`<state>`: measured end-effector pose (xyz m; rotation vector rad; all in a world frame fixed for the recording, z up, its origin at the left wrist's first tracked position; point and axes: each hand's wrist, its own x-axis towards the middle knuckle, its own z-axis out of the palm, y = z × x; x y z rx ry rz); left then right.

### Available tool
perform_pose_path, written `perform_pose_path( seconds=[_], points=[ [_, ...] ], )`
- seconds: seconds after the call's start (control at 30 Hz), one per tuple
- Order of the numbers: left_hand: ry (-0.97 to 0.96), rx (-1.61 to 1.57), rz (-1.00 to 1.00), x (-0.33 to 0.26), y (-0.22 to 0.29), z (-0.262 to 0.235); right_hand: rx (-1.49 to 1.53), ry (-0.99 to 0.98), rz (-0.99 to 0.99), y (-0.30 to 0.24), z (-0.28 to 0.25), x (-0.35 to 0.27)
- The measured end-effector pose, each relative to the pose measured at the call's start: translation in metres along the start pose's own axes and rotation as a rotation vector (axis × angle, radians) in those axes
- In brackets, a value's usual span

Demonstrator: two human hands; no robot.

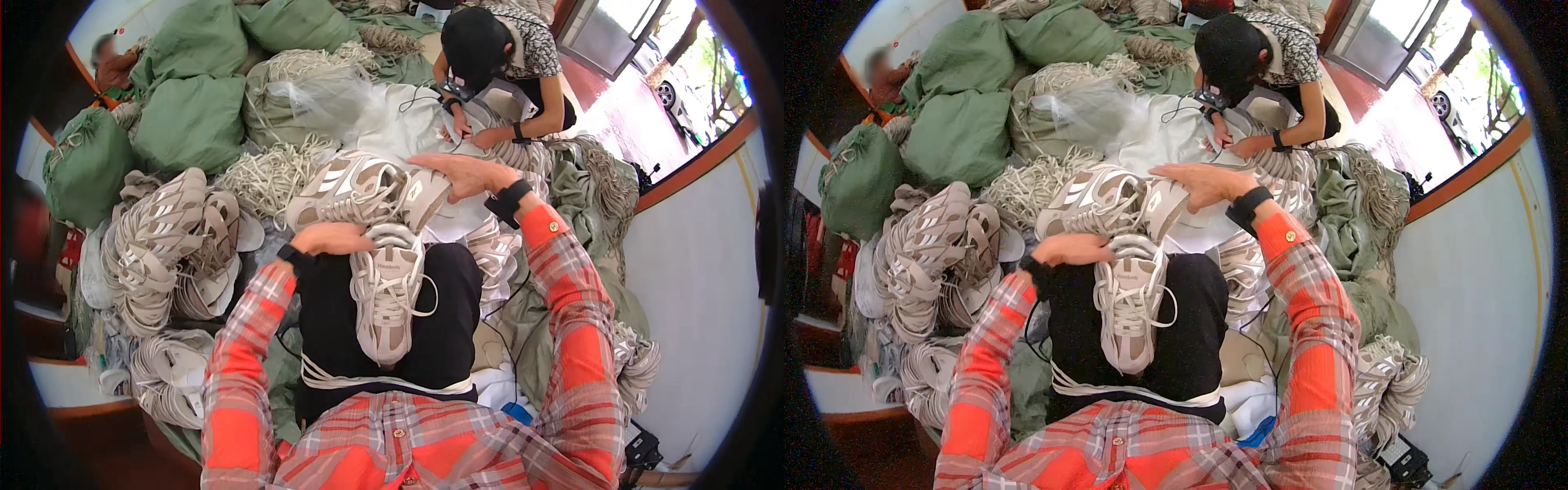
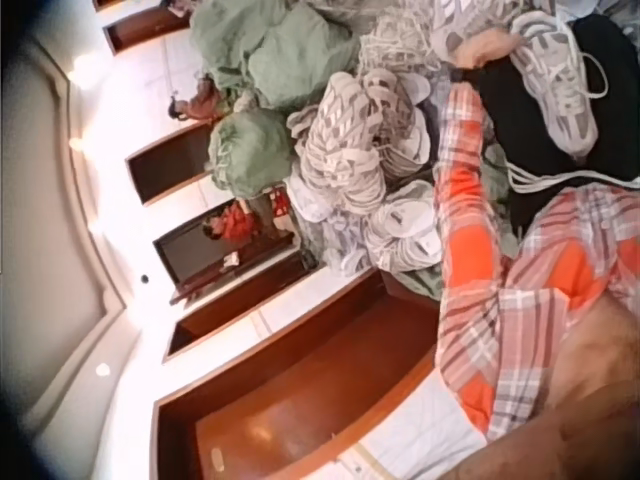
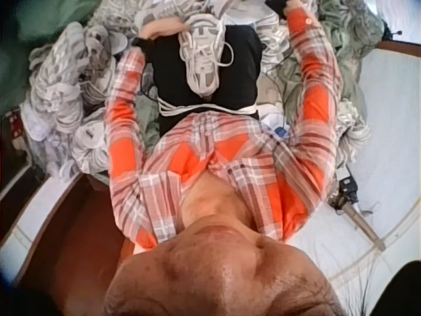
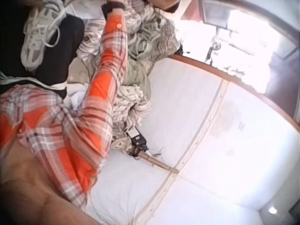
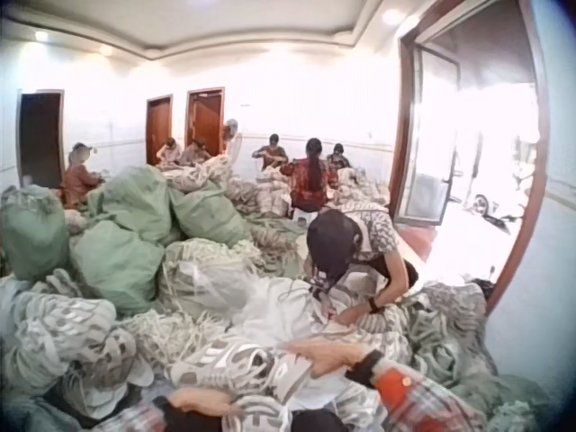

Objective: Lacing white and beige sneakers in a manufacturing environment.

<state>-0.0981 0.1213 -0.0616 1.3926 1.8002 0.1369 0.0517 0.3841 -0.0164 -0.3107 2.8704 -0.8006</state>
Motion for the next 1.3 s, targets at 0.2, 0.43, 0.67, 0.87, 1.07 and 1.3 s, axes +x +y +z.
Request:
perform_pose_path(
  seconds=[0.2,0.43,0.67,0.87,1.07,1.3],
  points=[
    [0.008,-0.354,0.053,0.024,-0.024,0.007,-0.355,-0.165,0.107,-0.067,-0.031,0.004],
    [-0.045,-0.382,0.156,0.009,-0.003,0.009,-0.309,-0.141,0.033,-0.136,-0.032,-0.013],
    [0.32,-0.273,0.243,-0.052,0.035,0.023,-0.29,0.045,0.281,-0.095,0.004,-0.016],
    [0.388,-1.209,0.043,-0.064,0.043,0.072,0.224,0.216,0.601,-0.152,0.026,-0.015],
    [0.312,-2.102,0.431,-0.078,0.109,0.104,0.445,0.138,0.588,-0.196,-0.02,-0.034],
    [0.208,-1.328,0.654,-0.027,0.135,0.136,-0.507,-0.115,0.539,-0.182,0.016,-0.05]
  ],
)
